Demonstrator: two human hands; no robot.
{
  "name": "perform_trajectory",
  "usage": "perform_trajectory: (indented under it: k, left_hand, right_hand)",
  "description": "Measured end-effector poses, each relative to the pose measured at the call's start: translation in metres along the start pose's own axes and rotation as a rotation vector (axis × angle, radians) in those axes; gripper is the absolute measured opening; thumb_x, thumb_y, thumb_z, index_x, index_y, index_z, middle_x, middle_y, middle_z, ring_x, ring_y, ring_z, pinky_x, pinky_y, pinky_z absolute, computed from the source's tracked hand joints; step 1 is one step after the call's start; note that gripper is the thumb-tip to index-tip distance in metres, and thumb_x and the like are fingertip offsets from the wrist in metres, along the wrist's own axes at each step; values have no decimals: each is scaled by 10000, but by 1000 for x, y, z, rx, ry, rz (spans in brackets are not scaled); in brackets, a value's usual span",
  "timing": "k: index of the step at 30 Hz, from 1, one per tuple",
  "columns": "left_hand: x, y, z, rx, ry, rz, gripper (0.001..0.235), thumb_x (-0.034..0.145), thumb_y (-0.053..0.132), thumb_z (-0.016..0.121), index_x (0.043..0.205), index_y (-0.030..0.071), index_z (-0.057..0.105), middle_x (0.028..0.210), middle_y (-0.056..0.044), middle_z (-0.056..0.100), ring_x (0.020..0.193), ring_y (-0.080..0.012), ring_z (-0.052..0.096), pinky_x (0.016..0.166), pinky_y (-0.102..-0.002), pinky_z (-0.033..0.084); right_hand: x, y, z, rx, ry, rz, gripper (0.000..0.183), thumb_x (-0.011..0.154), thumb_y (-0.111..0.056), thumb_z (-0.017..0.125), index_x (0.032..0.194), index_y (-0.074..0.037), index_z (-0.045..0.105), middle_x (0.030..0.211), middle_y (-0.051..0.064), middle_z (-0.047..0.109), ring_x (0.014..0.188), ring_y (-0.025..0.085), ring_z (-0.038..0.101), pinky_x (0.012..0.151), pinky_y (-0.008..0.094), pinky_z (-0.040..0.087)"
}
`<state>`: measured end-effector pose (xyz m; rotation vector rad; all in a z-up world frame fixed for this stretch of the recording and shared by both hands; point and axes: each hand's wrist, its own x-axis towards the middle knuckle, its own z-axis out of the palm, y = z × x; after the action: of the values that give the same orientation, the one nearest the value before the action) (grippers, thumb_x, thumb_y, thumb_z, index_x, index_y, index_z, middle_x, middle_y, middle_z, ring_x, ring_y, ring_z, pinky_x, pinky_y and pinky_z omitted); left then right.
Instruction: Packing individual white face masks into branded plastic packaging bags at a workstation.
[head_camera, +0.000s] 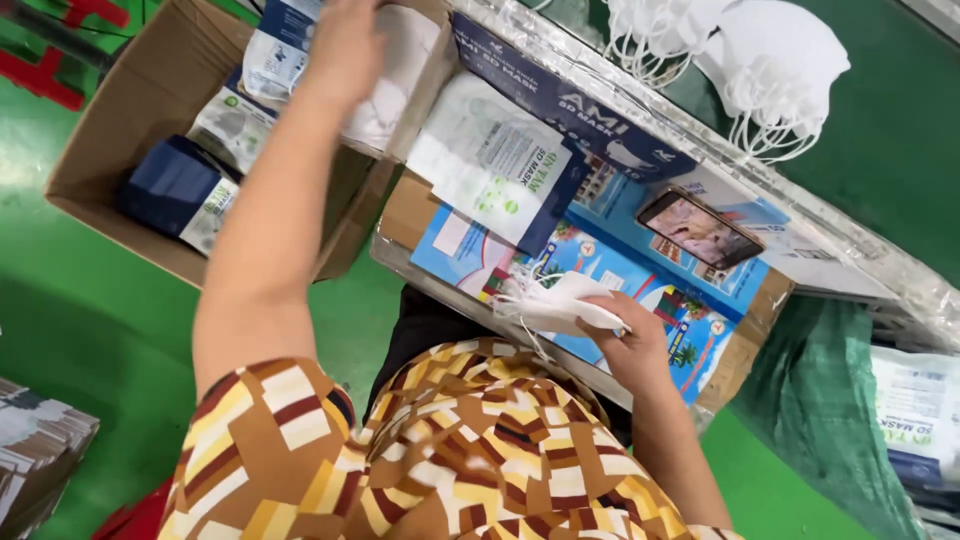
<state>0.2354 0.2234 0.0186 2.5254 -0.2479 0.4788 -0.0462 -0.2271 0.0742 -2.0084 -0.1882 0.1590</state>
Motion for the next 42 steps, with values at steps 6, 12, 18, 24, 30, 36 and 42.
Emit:
perform_trajectory:
  k: [6, 12, 18, 24, 30, 36, 42]
  left_hand:
    - [-11, -16, 5, 405, -92, -66, 473, 725, 274, 823, 1114, 33, 701, 1030, -202, 697, 1010, -404, 646, 853, -532, 487]
    - [-35, -50, 19, 356, -138, -169, 294, 907, 262, 800, 1132, 91, 719, 1051, -167, 715, 956, -394, 697, 812, -509, 547]
    - [-30, -11, -6, 261, -144, -230, 427, 881, 244, 835, 1215, 51, 653, 1025, -173, 693, 930, -415, 678, 748, -538, 517]
    - [-33, -11, -9, 171, -126, -208, 420, 780, 243, 890, 1147, 138, 715, 1120, -168, 647, 1041, -397, 608, 856, -492, 491]
    - [-31, 3, -16, 203, 90, -84, 207, 782, 228, 884, 862, 141, 714, 1057, -134, 662, 1018, -376, 606, 857, -457, 496]
    - [-44, 161, -86, -40, -101, 405, 333, 927, 12, 645, 1250, 89, 662, 1119, -119, 680, 1029, -383, 645, 874, -486, 510]
    - [-85, 248, -43, -772, -890, 254, 555, 992, 276, 673, 1462, 82, 450, 1305, -101, 682, 1259, -299, 643, 1072, -417, 484]
  right_hand:
    - [0, 12, 10, 14, 63, -80, 272, 832, -6, 793, 1088, -72, 727, 1059, 62, 742, 956, 172, 708, 842, 288, 548]
    - [1, 13, 7, 12, 27, -16, 197, 902, 7, 745, 1085, -66, 732, 1044, 54, 733, 913, 150, 695, 809, 280, 552]
    - [0, 23, 10, 88, 72, 22, 210, 898, -3, 746, 1100, -56, 723, 1039, 45, 721, 904, 138, 671, 799, 274, 545]
    - [-4, 21, 8, 67, 63, 33, 211, 898, -31, 769, 1105, -59, 737, 1019, 48, 726, 897, 141, 665, 798, 277, 532]
    - [-4, 24, 8, 78, 88, 53, 224, 901, -62, 772, 1121, -63, 730, 1062, 58, 737, 930, 149, 678, 822, 268, 540]
    - [23, -39, 4, -369, -41, -319, 417, 708, -52, 811, 1111, -126, 738, 1138, 103, 722, 1135, 386, 633, 987, 442, 488]
    - [35, -10, 5, -192, 13, -256, 422, 738, 9, 778, 1129, -144, 733, 1329, 206, 664, 1224, 383, 635, 1054, 416, 493]
